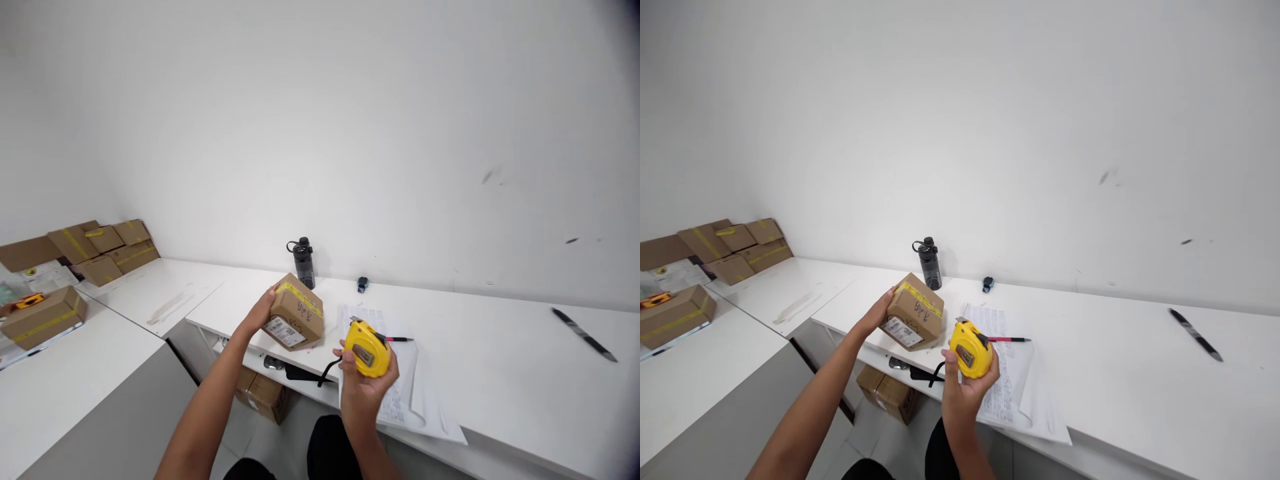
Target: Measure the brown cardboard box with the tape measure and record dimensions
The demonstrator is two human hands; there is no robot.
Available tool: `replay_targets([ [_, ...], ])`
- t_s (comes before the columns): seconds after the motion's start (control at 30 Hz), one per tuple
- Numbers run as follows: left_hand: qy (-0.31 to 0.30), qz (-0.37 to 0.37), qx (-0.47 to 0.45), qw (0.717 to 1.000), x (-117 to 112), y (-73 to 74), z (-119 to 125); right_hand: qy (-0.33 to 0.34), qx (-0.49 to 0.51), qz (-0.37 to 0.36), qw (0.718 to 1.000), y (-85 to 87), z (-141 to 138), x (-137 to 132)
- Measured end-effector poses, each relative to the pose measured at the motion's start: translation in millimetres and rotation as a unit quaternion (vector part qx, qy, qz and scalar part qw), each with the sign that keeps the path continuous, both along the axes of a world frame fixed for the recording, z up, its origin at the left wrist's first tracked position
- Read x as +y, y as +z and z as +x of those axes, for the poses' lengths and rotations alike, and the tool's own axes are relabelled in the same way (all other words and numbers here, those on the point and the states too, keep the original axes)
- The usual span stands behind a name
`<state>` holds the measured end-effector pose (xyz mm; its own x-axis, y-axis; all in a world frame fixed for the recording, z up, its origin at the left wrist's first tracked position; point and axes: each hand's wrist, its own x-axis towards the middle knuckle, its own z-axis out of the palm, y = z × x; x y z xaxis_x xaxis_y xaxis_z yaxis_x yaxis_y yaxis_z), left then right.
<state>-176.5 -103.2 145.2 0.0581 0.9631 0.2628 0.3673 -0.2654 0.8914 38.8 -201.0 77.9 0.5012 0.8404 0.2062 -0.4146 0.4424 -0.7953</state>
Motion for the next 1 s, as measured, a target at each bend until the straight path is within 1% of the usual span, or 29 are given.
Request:
replay_targets([
  [0.07, -0.002, -0.030, -0.083, 0.996, -9, -11.3, -14, -0.007, 0.009, -0.009, 1.000, 4.0, -1, -6],
  [0.13, -0.003, -0.074, -0.147, 0.986, -15, -28.3, -22, -0.015, 0.007, -0.008, 1.000, 6.7, -3, -11],
  [0.23, -0.007, -0.168, -0.220, 0.961, -20, -58.3, -26, -0.025, -0.007, 0.004, 1.000, 9.5, -5, -14],
  [0.3, -0.006, -0.208, -0.268, 0.941, -21, -73.7, -24, -0.028, -0.017, 0.003, 0.999, 11.0, -4, -15],
  [0.33, -0.008, -0.213, -0.291, 0.933, -21, -78.5, -23, -0.028, -0.023, 0.001, 0.999, 11.6, -2, -16],
  [0.4, -0.009, -0.207, -0.321, 0.924, -21, -81.8, -19, -0.026, -0.032, -0.002, 0.999, 12.6, 0, -16],
  [0.47, -0.007, -0.202, -0.327, 0.923, -21, -78.6, -15, -0.026, -0.034, -0.008, 0.999, 12.9, 3, -16],
  [0.53, 0.001, -0.206, -0.311, 0.928, -21, -72.3, -12, -0.028, -0.033, -0.015, 0.999, 12.7, 5, -16],
  [0.6, 0.031, -0.206, -0.263, 0.942, -21, -65.1, -8, -0.029, -0.038, -0.016, 0.999, 12.1, 6, -16],
  [0.63, 0.064, -0.187, -0.223, 0.955, -21, -61.5, -6, -0.026, -0.042, -0.015, 0.999, 11.7, 7, -16],
  [0.7, 0.156, -0.107, -0.133, 0.973, -23, -53.7, -2, -0.021, -0.050, -0.013, 0.998, 10.6, 6, -18],
  [0.77, 0.237, -0.015, -0.071, 0.969, -29, -43.8, 6, -0.013, -0.058, -0.016, 0.998, 8.3, 5, -19],
  [0.8, 0.262, 0.020, -0.056, 0.963, -33, -37.7, 11, -0.011, -0.066, -0.017, 0.998, 6.5, 5, -20],
  [0.83, 0.273, 0.044, -0.044, 0.960, -39, -30.6, 17, -0.013, -0.079, -0.018, 0.997, 4.0, 5, -20],
  [0.9, 0.257, 0.073, -0.016, 0.963, -54, -14.2, 32, -0.025, -0.124, -0.010, 0.992, -3.0, 6, -18],
  [0.93, 0.229, 0.074, -0.002, 0.971, -63, -5.3, 41, -0.032, -0.155, 0.002, 0.987, -7.1, 8, -16],
  [0.97, 0.185, 0.059, 0.004, 0.981, -73, 3.5, 50, -0.035, -0.192, 0.018, 0.981, -11.3, 11, -13],
  [1.0, 0.128, 0.026, 0.001, 0.991, -82, 12.0, 58, -0.029, -0.233, 0.039, 0.971, -15.0, 15, -9],
])
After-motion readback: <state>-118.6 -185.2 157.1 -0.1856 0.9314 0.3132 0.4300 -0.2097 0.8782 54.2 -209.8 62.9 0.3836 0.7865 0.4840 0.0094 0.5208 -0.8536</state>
